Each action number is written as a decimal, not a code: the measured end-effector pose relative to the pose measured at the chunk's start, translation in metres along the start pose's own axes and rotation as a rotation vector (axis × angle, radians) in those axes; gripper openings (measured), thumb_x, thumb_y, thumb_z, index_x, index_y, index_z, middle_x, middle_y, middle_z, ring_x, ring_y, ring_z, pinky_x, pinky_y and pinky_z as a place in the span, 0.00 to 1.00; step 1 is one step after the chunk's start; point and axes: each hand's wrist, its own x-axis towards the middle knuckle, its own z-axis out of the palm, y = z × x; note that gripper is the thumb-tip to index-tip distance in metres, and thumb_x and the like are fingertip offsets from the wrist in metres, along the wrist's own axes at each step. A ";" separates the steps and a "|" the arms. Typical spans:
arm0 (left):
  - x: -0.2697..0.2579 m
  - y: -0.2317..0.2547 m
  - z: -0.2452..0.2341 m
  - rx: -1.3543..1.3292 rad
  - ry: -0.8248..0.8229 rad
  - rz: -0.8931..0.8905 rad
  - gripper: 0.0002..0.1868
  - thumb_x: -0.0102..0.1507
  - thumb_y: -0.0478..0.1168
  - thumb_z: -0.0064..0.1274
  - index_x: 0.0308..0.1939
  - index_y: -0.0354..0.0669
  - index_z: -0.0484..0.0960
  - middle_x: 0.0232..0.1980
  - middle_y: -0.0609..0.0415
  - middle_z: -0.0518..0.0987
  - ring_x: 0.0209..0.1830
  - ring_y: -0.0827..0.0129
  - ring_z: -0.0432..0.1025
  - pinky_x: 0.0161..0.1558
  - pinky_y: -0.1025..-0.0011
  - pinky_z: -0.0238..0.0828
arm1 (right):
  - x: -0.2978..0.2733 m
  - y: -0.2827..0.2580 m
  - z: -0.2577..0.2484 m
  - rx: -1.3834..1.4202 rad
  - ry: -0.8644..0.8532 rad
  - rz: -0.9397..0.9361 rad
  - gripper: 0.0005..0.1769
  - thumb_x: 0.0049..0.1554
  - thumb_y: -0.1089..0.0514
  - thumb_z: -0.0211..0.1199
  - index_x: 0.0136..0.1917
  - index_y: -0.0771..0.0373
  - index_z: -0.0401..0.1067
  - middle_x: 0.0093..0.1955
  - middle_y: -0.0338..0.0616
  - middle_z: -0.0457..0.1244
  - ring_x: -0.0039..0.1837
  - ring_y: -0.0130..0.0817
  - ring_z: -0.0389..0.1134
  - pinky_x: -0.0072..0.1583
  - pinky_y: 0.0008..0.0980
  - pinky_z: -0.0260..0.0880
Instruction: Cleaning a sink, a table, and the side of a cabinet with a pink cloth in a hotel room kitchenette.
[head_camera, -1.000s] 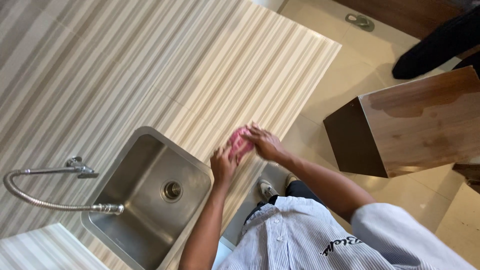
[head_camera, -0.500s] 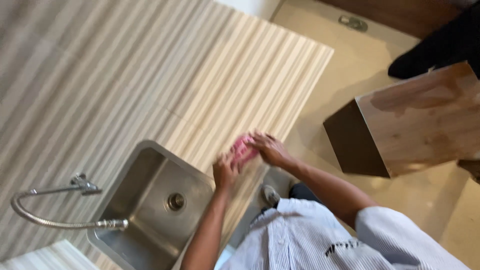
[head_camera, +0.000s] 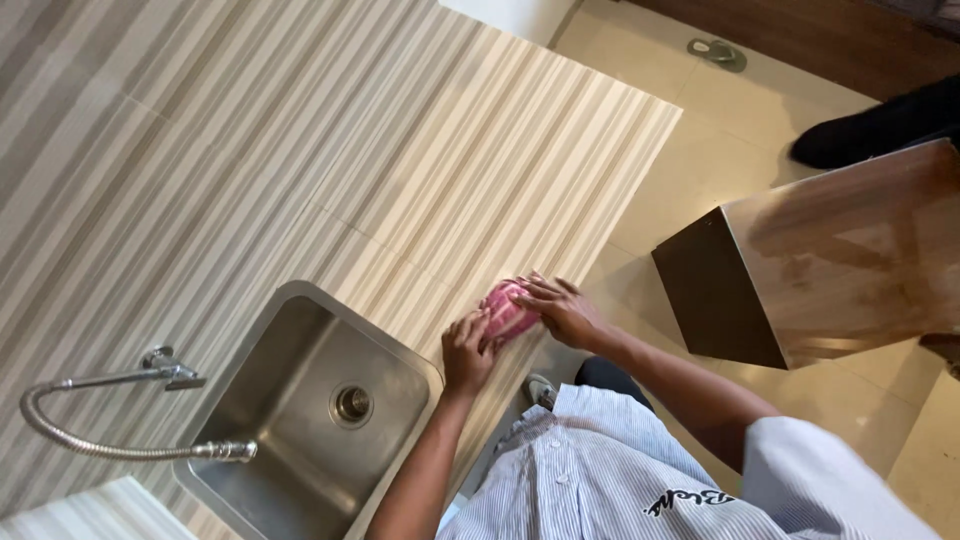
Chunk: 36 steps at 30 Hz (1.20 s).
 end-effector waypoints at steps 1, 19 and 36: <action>-0.001 0.011 -0.004 0.011 -0.001 0.011 0.25 0.60 0.42 0.62 0.62 0.42 0.82 0.60 0.48 0.79 0.61 0.55 0.72 0.62 0.55 0.64 | -0.006 0.003 -0.003 0.016 0.006 -0.034 0.30 0.60 0.58 0.55 0.74 0.38 0.65 0.79 0.32 0.54 0.82 0.40 0.48 0.79 0.61 0.38; 0.127 0.046 0.045 0.039 0.047 -0.014 0.28 0.54 0.37 0.64 0.61 0.47 0.83 0.57 0.51 0.81 0.56 0.54 0.72 0.56 0.52 0.63 | 0.054 0.121 -0.072 -0.112 -0.076 -0.133 0.31 0.60 0.55 0.58 0.76 0.36 0.63 0.81 0.30 0.52 0.82 0.36 0.49 0.80 0.63 0.40; 0.153 0.106 0.107 0.109 0.178 -0.213 0.33 0.56 0.45 0.69 0.66 0.48 0.78 0.61 0.51 0.82 0.58 0.60 0.74 0.58 0.57 0.66 | 0.099 0.217 -0.112 0.122 -0.110 -0.477 0.36 0.55 0.68 0.61 0.73 0.40 0.66 0.79 0.39 0.56 0.80 0.45 0.54 0.78 0.59 0.51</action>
